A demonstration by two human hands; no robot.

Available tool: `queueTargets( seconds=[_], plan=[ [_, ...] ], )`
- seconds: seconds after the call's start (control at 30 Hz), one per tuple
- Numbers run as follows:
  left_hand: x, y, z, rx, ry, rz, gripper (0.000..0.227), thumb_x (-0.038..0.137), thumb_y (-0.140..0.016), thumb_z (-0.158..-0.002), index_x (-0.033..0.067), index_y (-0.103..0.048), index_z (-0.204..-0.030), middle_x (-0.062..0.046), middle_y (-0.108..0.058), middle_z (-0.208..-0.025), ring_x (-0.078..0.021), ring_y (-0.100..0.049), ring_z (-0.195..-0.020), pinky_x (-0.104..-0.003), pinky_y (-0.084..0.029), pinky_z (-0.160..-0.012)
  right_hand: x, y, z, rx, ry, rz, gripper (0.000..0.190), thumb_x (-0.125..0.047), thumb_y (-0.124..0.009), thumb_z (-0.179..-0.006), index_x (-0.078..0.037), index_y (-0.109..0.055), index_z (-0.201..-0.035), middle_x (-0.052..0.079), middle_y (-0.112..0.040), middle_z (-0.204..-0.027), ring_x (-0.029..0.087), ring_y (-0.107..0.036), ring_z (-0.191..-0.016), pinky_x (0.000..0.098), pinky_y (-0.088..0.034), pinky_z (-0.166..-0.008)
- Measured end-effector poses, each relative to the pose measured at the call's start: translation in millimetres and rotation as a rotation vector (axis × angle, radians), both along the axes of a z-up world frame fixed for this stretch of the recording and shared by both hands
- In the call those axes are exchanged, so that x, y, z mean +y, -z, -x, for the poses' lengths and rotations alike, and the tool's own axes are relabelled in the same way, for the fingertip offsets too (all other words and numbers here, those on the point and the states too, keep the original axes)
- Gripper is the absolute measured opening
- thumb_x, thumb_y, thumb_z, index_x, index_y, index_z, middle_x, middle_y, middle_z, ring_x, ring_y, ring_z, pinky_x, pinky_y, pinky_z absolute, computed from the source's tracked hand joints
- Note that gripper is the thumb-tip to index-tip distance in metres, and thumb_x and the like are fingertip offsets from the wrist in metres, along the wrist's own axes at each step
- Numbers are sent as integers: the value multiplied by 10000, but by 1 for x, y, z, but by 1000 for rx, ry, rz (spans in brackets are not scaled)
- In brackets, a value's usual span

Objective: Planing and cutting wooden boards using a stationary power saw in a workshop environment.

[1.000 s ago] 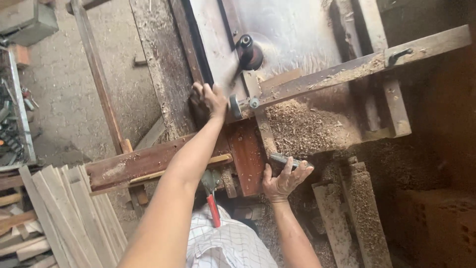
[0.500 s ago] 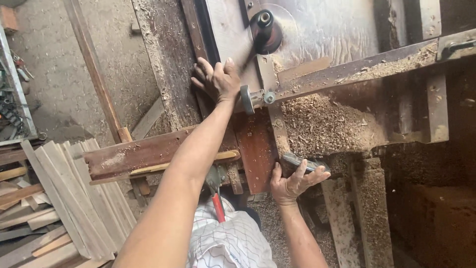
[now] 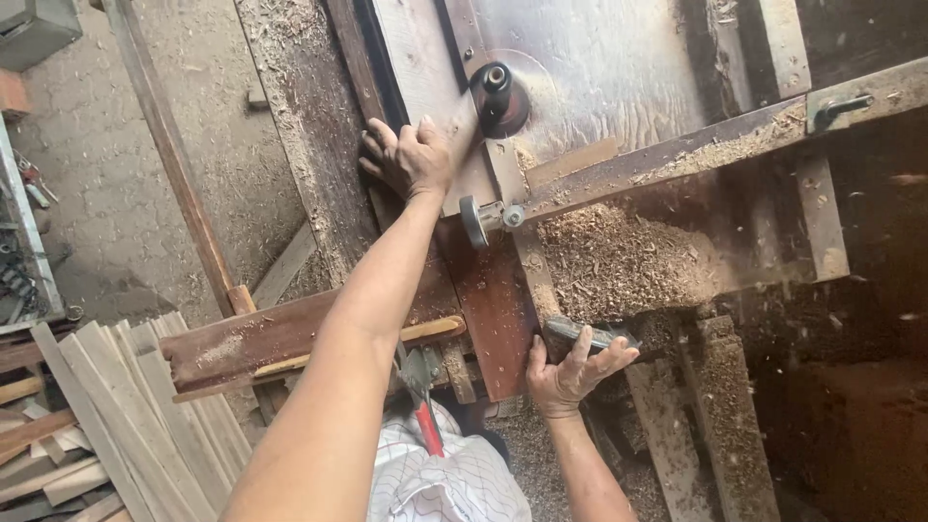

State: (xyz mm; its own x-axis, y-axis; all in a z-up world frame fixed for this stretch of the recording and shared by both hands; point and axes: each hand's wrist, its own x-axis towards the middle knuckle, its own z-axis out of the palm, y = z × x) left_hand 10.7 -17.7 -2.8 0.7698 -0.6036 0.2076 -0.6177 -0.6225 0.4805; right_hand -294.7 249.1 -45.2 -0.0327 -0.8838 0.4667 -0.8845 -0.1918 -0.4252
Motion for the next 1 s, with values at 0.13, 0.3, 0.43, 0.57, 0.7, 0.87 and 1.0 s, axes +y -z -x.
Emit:
queueTargets(
  seconds=[0.13, 0.3, 0.43, 0.57, 0.7, 0.87, 1.0],
  plan=[
    [-11, -11, -6, -1, -10, -15, 438, 452, -566, -938, 84, -798, -991, -261, -372, -1581, -494, -275, -1483, -690, -86, -1204, 2, 1, 0, 6, 8, -4, 987, -366, -825, -872, -129, -231, -1623, 244, 17, -1700, 505, 96, -1582, 778, -51, -1260],
    [-25, -13, -17, -1, -18, -21, 441, 460, -560, -943, 95, -807, -973, -239, -397, -1572, -475, -287, -1488, -682, -101, -1212, 5, 10, 3, 28, 9, -21, 989, -388, -809, -861, -139, -220, -1615, 238, 34, -1701, 505, 105, -1576, 781, -38, -1259],
    [-35, -9, -25, -32, 3, -4, 463, 463, -554, -948, 76, -797, -1023, -255, -395, -1554, -479, -277, -1470, -707, -86, -1170, 1, 6, 1, 35, 14, -30, 1002, -398, -812, -853, -146, -209, -1612, 239, 43, -1698, 501, 116, -1574, 788, -32, -1253],
    [-42, -18, -28, 20, -21, -49, 485, 474, -525, -960, 78, -790, -1053, -221, -377, -1588, -448, -267, -1498, -675, -89, -1210, 2, 7, 2, 21, 17, -36, 1019, -394, -828, -843, -165, -215, -1624, 229, 33, -1700, 488, 120, -1581, 793, -32, -1255],
    [-47, -23, -32, 52, -6, -59, 485, 468, -506, -972, 82, -785, -1065, -225, -342, -1602, -438, -236, -1510, -665, -61, -1216, 9, 20, 7, 30, 24, -45, 1025, -399, -827, -828, -182, -212, -1618, 215, 22, -1707, 472, 124, -1590, 793, -19, -1259],
    [-59, -29, -40, 62, -2, -86, 481, 476, -486, -976, 106, -786, -1043, -226, -321, -1604, -437, -198, -1517, -654, -38, -1214, 5, 18, 8, 30, 28, -68, 1016, -412, -823, -847, -185, -211, -1626, 220, 32, -1707, 463, 140, -1590, 793, 6, -1262],
    [-72, -22, -49, 24, -9, -34, 462, 471, -492, -974, 120, -789, -1023, -219, -345, -1589, -436, -223, -1507, -652, -54, -1223, 11, 23, 10, 36, 23, -69, 1013, -449, -822, -885, -206, -199, -1645, 207, 47, -1718, 452, 170, -1600, 792, 24, -1278]
  ],
)
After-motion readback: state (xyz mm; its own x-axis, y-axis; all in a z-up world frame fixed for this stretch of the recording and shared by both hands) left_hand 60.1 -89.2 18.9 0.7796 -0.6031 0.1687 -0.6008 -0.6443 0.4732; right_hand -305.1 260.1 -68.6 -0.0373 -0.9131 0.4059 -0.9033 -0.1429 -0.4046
